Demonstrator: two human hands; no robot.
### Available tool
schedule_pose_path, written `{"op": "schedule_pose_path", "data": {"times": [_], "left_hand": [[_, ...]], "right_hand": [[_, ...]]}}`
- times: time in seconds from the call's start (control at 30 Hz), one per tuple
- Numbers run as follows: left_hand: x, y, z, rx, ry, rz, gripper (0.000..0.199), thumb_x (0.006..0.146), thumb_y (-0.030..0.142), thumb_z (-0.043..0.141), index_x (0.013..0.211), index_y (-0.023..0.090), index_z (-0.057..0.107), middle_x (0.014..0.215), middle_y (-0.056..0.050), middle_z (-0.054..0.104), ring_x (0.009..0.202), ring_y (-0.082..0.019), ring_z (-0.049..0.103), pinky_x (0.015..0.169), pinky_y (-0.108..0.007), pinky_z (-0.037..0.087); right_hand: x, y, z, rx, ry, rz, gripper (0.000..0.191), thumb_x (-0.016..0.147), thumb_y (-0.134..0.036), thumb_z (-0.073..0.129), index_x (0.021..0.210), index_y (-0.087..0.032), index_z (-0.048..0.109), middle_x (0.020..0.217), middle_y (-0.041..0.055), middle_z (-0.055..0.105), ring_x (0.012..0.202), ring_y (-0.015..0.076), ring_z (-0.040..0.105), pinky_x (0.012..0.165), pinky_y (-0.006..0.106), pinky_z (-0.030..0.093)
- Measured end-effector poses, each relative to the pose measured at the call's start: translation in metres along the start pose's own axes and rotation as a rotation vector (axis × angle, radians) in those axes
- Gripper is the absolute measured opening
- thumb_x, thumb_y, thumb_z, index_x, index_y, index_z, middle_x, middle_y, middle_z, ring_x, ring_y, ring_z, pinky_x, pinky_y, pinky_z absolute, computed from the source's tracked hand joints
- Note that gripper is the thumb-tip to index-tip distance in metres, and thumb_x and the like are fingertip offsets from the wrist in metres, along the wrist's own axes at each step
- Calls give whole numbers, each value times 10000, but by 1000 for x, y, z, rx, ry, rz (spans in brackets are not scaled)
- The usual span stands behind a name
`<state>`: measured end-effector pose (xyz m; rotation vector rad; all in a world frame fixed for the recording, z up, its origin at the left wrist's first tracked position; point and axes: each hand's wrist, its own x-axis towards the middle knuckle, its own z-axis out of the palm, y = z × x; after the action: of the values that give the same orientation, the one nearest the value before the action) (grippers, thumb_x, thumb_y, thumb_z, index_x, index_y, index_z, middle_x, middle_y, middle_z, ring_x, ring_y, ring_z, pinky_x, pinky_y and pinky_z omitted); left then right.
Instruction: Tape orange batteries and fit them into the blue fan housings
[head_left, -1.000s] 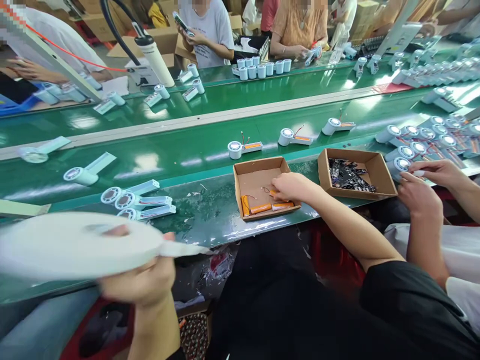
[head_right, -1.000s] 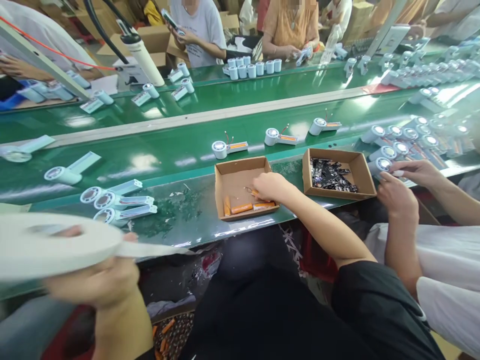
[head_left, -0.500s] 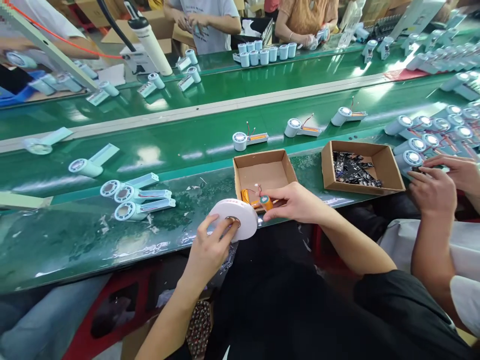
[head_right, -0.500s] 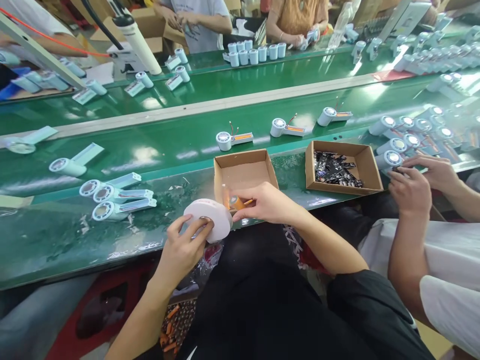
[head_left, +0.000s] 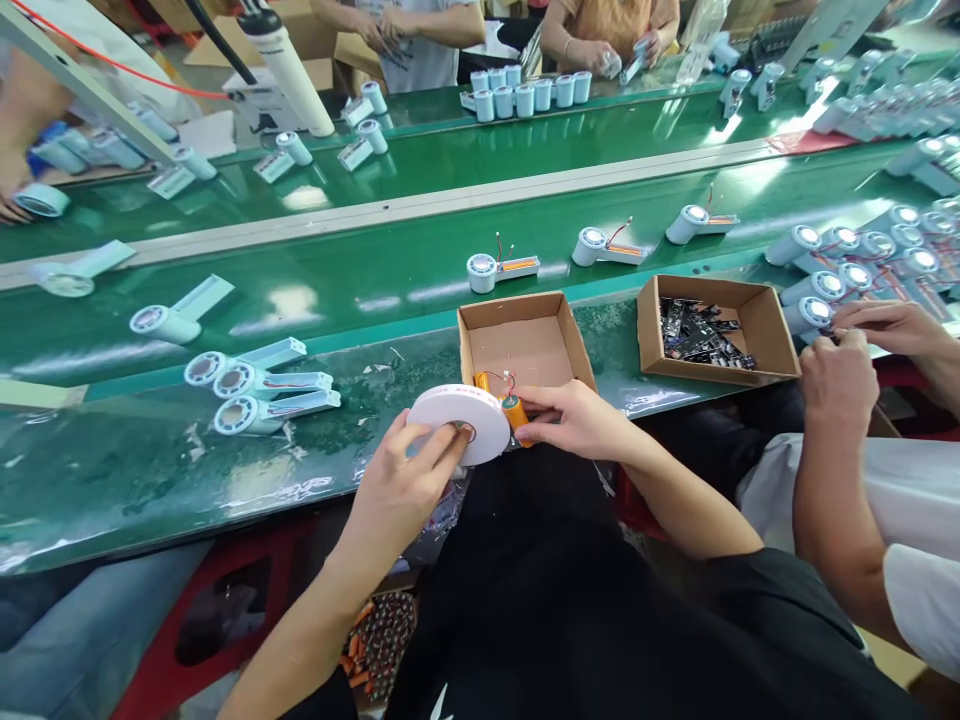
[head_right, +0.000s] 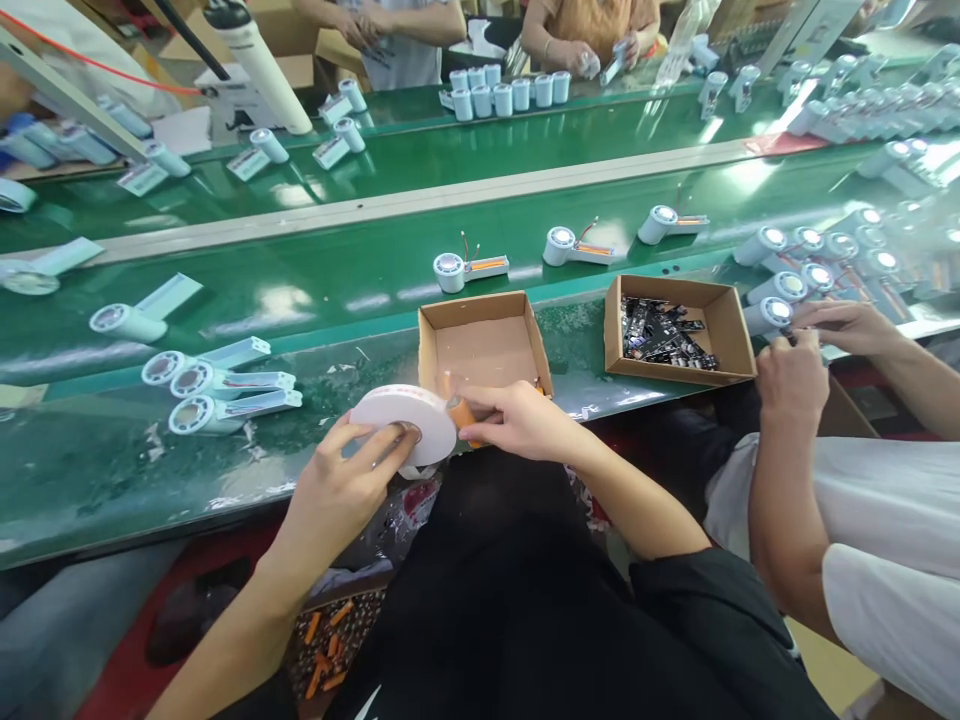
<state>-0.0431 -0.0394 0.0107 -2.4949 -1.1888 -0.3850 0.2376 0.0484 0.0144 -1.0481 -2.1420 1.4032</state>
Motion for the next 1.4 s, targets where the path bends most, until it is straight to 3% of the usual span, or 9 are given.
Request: {"op": "schedule_pose_path", "data": {"times": [0.17,0.33,0.43,0.57,0.7,0.8,1.07,1.23,1.4], "left_hand": [[13,-6,-6,-12,-3,7,468,922,65,676,1367,208,686,1181,-57,754,1117,-278,523,1189,-572,453],[36,24,6,-71,198,-171,481,879,292,796,1333,165,699,958,-114,705,1141,-347,518,1119,-666,429],[43,54,15,-127,280,-264,440,850,363,829,1188,99,731,885,-130,665,1082,-350,526,989,-573,493],[23,59,13,-375,217,-222,358,850,350,817,1114,120,737,875,-110,665,1002,-295,545,903,-472,513],[-6,27,4,-304,159,-280,381,834,379,826,1124,148,740,918,-113,685,1046,-310,559,927,-483,524],[-11,16,7,-261,127,-266,394,840,370,814,1144,132,733,983,-126,702,1057,-311,559,964,-509,538],[0,46,20,-273,160,-168,409,837,294,817,1209,149,730,917,-102,694,1094,-310,522,1179,-644,441],[-2,48,23,-250,150,-126,359,877,309,782,1208,181,734,942,-89,699,1091,-292,517,1225,-643,406],[-7,47,21,-254,145,-136,346,854,262,804,1179,166,740,924,-81,697,1092,-292,517,1255,-648,375]], "right_hand": [[10,1,-4,237,133,-10,429,846,-333,801,1257,-211,763,985,33,814,995,270,767,911,377,623],[29,-6,40,837,718,-153,575,802,-432,861,1311,-236,677,1203,91,785,1108,271,760,934,426,649],[26,-2,56,970,967,-147,519,810,-452,862,1246,-246,671,1213,105,782,1081,276,773,901,441,667],[-9,6,10,859,954,-148,403,693,-316,940,1052,-244,772,995,46,815,835,246,796,778,405,694],[-24,12,-29,794,1097,-274,500,693,-201,927,1155,-326,782,1035,1,790,964,202,781,890,336,671],[-14,8,-1,871,1002,-191,578,696,-225,930,1233,-330,742,1033,4,769,955,200,779,924,375,669],[9,6,77,876,860,-167,586,764,-371,905,1285,-320,642,1054,13,696,1067,248,755,1018,478,629],[3,9,80,865,849,-145,631,724,-359,933,1276,-318,631,1039,-2,700,995,218,760,970,431,651],[1,9,51,766,1069,-231,693,704,-351,948,1292,-351,580,1026,-23,702,945,201,759,915,440,680]]}}
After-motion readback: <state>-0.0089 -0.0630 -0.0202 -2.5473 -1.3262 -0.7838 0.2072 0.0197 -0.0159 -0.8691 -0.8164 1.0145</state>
